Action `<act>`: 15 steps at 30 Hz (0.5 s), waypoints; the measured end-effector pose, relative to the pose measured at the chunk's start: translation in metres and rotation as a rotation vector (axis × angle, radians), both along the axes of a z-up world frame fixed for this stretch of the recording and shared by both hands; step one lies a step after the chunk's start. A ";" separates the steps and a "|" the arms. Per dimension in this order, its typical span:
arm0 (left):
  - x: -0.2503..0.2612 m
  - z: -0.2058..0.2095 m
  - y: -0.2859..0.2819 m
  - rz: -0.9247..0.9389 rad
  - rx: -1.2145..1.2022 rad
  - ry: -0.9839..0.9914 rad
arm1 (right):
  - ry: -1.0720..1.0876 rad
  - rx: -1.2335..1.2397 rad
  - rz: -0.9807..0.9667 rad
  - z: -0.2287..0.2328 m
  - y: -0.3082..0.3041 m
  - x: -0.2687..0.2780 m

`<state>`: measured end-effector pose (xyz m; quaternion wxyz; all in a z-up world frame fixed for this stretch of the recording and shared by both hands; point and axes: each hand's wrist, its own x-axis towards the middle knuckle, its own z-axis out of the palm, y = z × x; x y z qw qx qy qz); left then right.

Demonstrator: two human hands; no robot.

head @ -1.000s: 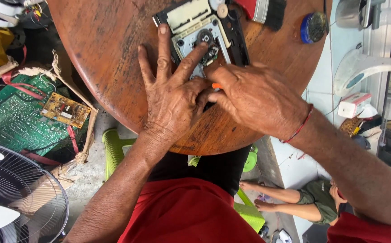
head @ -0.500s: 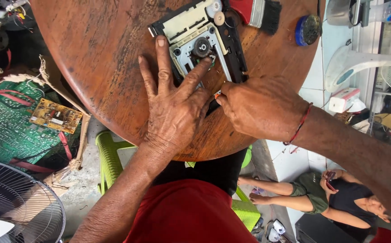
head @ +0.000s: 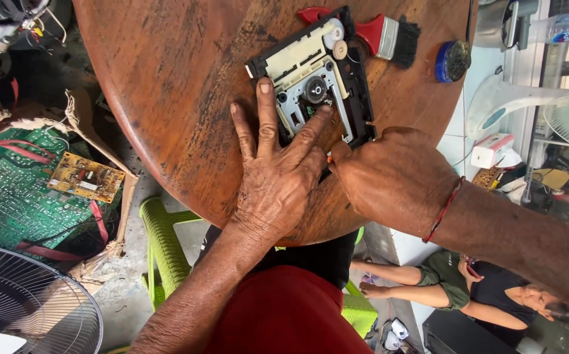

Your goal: The person uses a screwdriver to remove screws from a disassembled electronic device, likely a VCR or DVD player, placed on a wooden table. They then use a small orange tool to manipulate internal components and wires before continuing to unscrew parts of the device.

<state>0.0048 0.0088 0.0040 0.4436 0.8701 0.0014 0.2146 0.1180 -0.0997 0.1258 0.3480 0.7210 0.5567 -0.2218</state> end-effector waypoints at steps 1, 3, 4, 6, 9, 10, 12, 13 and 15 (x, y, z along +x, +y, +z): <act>0.000 0.000 -0.001 0.003 0.004 0.002 | -0.011 0.000 0.058 0.001 -0.001 -0.001; -0.001 0.001 -0.001 0.010 0.009 0.000 | -0.024 0.001 0.119 0.003 0.002 -0.001; -0.002 0.002 0.000 -0.001 0.005 0.004 | -0.019 -0.010 0.165 0.005 0.004 0.001; -0.003 0.003 0.000 -0.022 -0.003 0.003 | -0.018 -0.027 0.200 0.007 0.004 0.000; -0.002 0.002 0.000 -0.003 0.030 0.018 | -0.104 0.018 0.409 0.006 0.003 0.004; -0.002 0.001 0.000 0.019 -0.015 -0.014 | -0.142 0.010 0.538 0.006 0.004 0.008; -0.002 -0.001 -0.004 0.042 -0.063 -0.049 | -0.181 -0.002 0.669 0.007 0.001 0.008; -0.002 -0.002 -0.003 0.026 -0.070 -0.024 | -0.158 -0.008 0.667 0.006 0.001 0.007; -0.004 -0.003 -0.002 0.021 -0.068 0.019 | -0.121 0.001 0.674 0.005 0.002 0.001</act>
